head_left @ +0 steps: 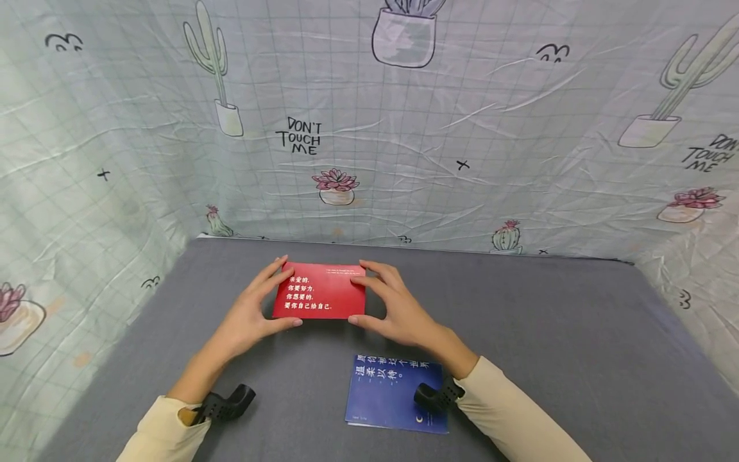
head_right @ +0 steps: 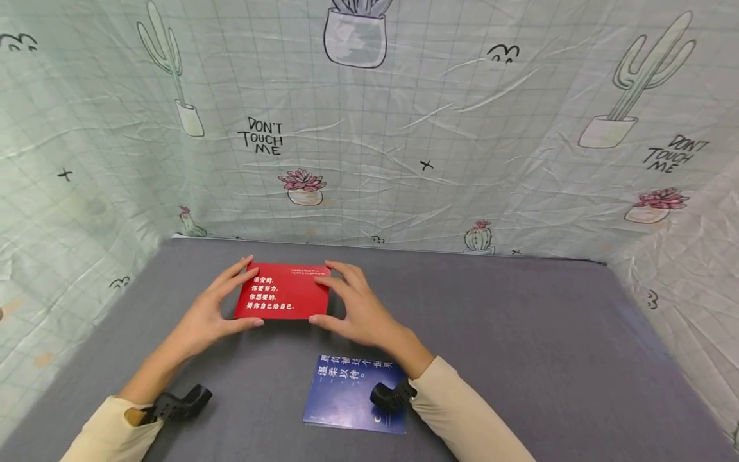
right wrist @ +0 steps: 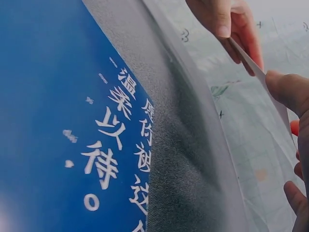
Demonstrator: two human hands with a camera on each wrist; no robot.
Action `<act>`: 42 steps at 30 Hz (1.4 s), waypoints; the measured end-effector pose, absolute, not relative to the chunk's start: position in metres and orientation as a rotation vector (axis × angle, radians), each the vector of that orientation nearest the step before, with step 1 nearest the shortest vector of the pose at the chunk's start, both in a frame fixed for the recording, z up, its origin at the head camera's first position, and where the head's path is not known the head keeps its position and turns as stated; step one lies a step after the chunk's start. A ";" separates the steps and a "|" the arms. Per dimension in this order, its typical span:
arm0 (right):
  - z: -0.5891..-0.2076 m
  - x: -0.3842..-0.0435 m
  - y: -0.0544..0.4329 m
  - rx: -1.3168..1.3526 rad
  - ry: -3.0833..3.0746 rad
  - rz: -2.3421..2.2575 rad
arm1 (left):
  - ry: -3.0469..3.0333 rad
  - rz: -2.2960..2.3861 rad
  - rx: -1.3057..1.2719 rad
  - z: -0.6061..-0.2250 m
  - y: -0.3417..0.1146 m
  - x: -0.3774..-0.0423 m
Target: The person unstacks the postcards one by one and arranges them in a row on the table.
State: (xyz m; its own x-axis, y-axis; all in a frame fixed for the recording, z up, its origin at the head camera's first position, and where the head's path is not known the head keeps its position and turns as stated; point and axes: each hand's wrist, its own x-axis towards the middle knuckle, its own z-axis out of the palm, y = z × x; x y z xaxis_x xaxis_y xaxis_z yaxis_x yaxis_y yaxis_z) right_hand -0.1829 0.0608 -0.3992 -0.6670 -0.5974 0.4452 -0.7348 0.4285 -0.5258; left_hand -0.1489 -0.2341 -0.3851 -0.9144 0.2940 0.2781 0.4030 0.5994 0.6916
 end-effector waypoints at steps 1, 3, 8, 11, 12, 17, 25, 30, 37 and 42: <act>-0.399 -0.185 0.060 1.173 -2.489 1.059 | -2.688 -1.216 -0.598 -0.385 -0.236 -0.151; -0.400 -0.188 0.057 1.168 -2.491 1.054 | -2.695 -1.217 -0.613 -0.385 -0.240 -0.154; -0.400 -0.195 0.047 1.152 -2.547 1.070 | -2.706 -1.198 -0.609 -0.385 -0.253 -0.163; -0.401 -0.199 0.040 1.146 -2.590 1.089 | -2.713 -1.193 -0.583 -0.386 -0.260 -0.167; -0.402 -0.201 0.038 1.142 -2.599 1.093 | -2.719 -1.191 -0.575 -0.386 -0.262 -0.168; -0.406 -0.208 0.028 1.120 -2.638 1.082 | -2.758 -1.176 -0.533 -0.391 -0.271 -0.175; -0.412 -0.218 0.013 1.118 -2.687 1.048 | -2.808 -1.160 -0.507 -0.403 -0.286 -0.188; -0.417 -0.223 0.003 1.111 -2.693 1.014 | -2.815 -1.161 -0.506 -0.412 -0.297 -0.194; -0.421 -0.227 -0.006 1.070 -2.756 0.985 | -2.873 -1.152 -0.467 -0.415 -0.304 -0.200; -0.424 -0.229 -0.009 1.056 -2.782 0.976 | -2.914 -1.127 -0.459 -0.417 -0.305 -0.205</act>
State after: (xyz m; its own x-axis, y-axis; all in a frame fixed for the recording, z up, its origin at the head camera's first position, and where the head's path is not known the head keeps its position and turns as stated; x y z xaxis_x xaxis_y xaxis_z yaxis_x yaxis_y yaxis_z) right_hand -0.2287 -0.0089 -0.4240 -0.7726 -0.5958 0.2194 -0.6023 0.5783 -0.5503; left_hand -0.2047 -0.3050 -0.4167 -0.9577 0.2739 0.0888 0.2624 0.7033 0.6607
